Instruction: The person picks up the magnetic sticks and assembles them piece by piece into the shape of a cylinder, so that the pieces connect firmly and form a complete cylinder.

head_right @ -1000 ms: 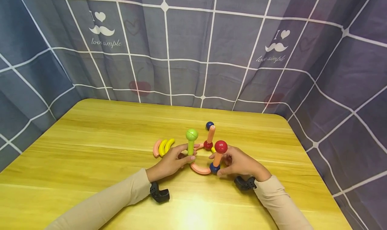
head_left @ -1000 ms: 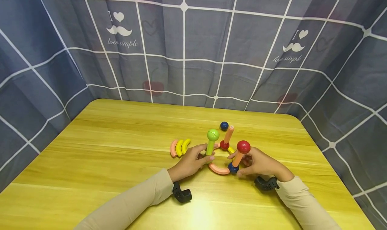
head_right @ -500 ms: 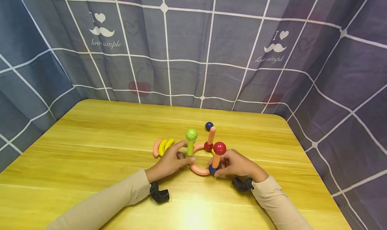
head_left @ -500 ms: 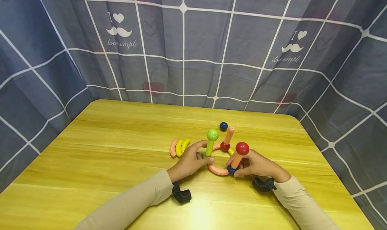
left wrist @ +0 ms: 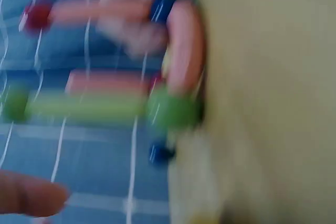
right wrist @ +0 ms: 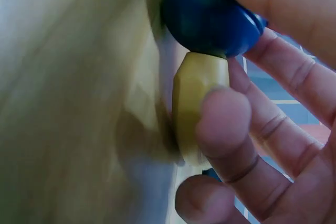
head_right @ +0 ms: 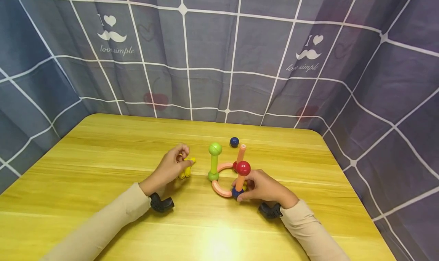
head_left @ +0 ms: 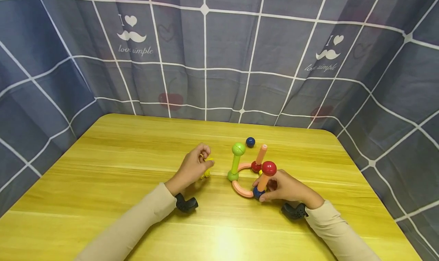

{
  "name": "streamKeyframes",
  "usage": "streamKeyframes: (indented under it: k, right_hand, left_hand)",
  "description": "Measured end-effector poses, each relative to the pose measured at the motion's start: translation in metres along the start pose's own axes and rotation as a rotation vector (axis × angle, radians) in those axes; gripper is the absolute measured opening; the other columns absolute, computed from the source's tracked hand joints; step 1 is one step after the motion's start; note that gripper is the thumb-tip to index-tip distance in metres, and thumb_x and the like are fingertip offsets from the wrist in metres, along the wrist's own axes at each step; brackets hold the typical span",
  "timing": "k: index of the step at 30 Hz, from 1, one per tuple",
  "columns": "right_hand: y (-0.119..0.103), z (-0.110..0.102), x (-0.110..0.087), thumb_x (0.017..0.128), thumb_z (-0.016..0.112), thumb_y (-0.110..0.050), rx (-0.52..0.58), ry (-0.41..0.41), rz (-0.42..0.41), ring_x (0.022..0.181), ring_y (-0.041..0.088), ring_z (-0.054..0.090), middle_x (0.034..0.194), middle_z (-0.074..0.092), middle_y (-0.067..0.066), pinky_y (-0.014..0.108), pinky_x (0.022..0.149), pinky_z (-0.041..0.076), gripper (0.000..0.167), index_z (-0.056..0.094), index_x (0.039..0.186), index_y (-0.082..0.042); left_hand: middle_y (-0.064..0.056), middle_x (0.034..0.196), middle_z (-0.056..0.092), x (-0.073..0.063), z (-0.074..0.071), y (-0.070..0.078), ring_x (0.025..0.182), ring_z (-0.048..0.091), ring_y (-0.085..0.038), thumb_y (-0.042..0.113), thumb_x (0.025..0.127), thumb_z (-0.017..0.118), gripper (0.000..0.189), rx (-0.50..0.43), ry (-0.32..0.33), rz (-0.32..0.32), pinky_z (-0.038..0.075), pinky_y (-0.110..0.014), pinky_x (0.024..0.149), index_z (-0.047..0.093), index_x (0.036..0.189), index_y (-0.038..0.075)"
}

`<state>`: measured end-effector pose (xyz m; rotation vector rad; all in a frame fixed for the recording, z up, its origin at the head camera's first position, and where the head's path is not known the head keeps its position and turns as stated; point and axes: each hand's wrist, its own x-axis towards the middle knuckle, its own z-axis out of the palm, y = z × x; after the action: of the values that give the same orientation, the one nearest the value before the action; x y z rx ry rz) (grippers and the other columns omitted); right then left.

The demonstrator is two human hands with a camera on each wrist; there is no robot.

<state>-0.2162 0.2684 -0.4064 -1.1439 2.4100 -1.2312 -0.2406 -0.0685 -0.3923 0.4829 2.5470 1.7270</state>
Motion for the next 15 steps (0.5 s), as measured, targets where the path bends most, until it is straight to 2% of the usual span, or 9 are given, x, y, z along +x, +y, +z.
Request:
streamKeyframes:
  k: [4,7,10,12,15]
  right_hand:
    - [-0.001,0.004,0.001,0.087,0.092,-0.009,-0.023,0.024,0.016,0.068,0.019,0.052,0.101,0.078,0.007,0.024,0.06,0.044,0.033,0.077,0.116,-0.003]
    - [-0.003,0.006,0.002,0.086,0.093,-0.012,-0.057,0.041,0.032,0.072,0.016,0.053,0.107,0.08,0.008,0.025,0.063,0.046,0.033,0.078,0.114,-0.005]
    - [-0.003,0.009,0.003,0.085,0.095,-0.015,-0.107,0.063,0.043,0.075,0.01,0.055,0.107,0.08,0.004,0.026,0.065,0.049,0.031,0.08,0.111,-0.008]
    - [-0.004,0.01,0.004,0.084,0.095,-0.017,-0.139,0.077,0.05,0.073,0.005,0.054,0.101,0.079,-0.001,0.025,0.064,0.048,0.031,0.08,0.109,-0.011]
    - [-0.004,0.013,0.005,0.082,0.097,-0.019,-0.184,0.095,0.062,0.067,0.0,0.05,0.089,0.074,-0.01,0.023,0.06,0.045,0.03,0.08,0.106,-0.014]
  left_hand:
    - [-0.013,0.118,0.061,0.013,-0.035,-0.011,0.088,0.059,-0.026,0.019,0.105,0.069,0.026,0.27,-0.007,-0.125,0.049,-0.038,0.074,0.063,0.126,0.004]
    - [-0.02,0.127,0.064,0.018,-0.056,-0.02,0.102,0.064,-0.034,0.026,0.108,0.067,0.037,0.433,-0.077,-0.165,0.053,-0.047,0.084,0.064,0.135,0.001]
    - [-0.022,0.126,0.065,0.02,-0.066,-0.024,0.105,0.064,-0.035,0.032,0.107,0.069,0.047,0.481,-0.205,-0.2,0.054,-0.05,0.088,0.062,0.139,-0.001]
    - [-0.021,0.123,0.065,0.02,-0.068,-0.025,0.102,0.063,-0.033,0.035,0.105,0.072,0.055,0.488,-0.283,-0.21,0.054,-0.047,0.088,0.061,0.143,-0.004]
    - [-0.02,0.121,0.066,0.02,-0.068,-0.024,0.101,0.061,-0.031,0.032,0.102,0.076,0.062,0.502,-0.343,-0.211,0.053,-0.045,0.088,0.058,0.147,-0.006]
